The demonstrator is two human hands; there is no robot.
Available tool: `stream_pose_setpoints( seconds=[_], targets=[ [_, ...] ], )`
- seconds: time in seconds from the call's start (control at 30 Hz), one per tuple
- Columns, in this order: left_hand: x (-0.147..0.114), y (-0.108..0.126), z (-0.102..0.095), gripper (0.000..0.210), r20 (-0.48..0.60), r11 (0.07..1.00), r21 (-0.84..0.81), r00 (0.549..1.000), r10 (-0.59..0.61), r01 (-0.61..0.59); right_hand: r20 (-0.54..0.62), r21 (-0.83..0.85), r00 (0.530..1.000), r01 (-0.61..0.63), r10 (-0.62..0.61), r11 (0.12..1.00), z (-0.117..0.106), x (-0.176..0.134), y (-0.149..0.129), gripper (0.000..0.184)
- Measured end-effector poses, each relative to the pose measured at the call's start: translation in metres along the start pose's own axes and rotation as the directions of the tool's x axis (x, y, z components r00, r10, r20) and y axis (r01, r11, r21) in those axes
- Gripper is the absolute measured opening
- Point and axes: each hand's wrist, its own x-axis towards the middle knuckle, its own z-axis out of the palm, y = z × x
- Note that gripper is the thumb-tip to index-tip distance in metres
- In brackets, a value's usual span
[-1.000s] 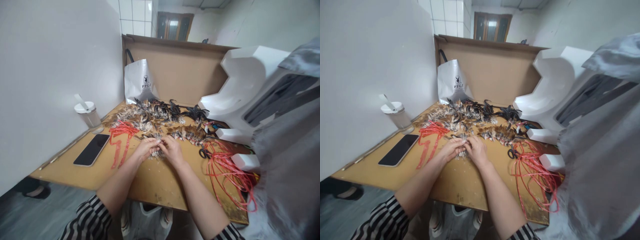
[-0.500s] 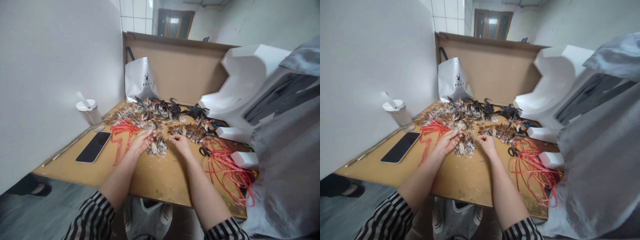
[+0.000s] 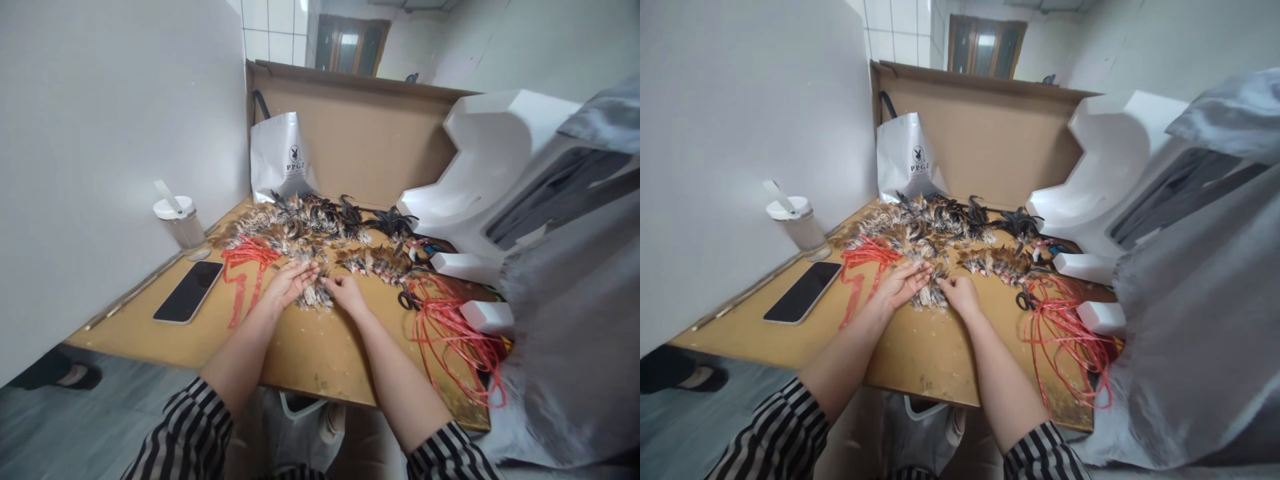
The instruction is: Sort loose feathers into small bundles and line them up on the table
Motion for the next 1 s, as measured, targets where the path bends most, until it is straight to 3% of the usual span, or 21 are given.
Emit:
stream_pose_setpoints(
  seconds=[0.2,0.43,0.53,0.63,0.73,0.87,1.0],
  targets=[
    [-0.002,0.0,0.0,0.006,0.072,0.997,0.045,0.995,-0.072,0.069,0.066,0.047,0.995,-0.08,0.077,0.996,-0.001,0.002,0.005,0.018],
    [-0.003,0.003,0.0,0.01,0.029,0.981,0.16,0.992,-0.12,0.114,0.154,0.174,0.956,-0.277,0.251,0.945,-0.024,0.003,0.005,0.022],
    [-0.002,0.002,-0.002,0.009,0.029,0.979,0.171,0.993,-0.117,0.11,0.069,0.115,0.985,-0.163,0.155,0.98,-0.027,0.004,0.003,0.022],
    [-0.001,0.001,-0.003,0.009,0.039,0.98,0.174,0.993,-0.11,0.101,-0.055,0.034,0.997,0.058,-0.056,0.998,-0.023,0.004,-0.001,0.023],
    [-0.001,0.001,-0.002,0.009,0.046,0.98,0.174,0.993,-0.108,0.098,-0.027,-0.095,0.98,0.193,-0.197,0.977,-0.016,0.002,-0.008,0.017],
    [-0.002,0.002,-0.002,0.01,0.047,0.98,0.174,0.994,-0.102,0.093,0.038,-0.239,0.975,0.222,-0.219,0.945,-0.011,-0.002,-0.013,0.02],
    [-0.002,0.001,-0.002,0.011,0.046,0.98,0.179,0.994,-0.101,0.091,0.1,-0.315,0.982,0.182,-0.158,0.932,-0.011,-0.004,-0.014,0.024]
  ],
)
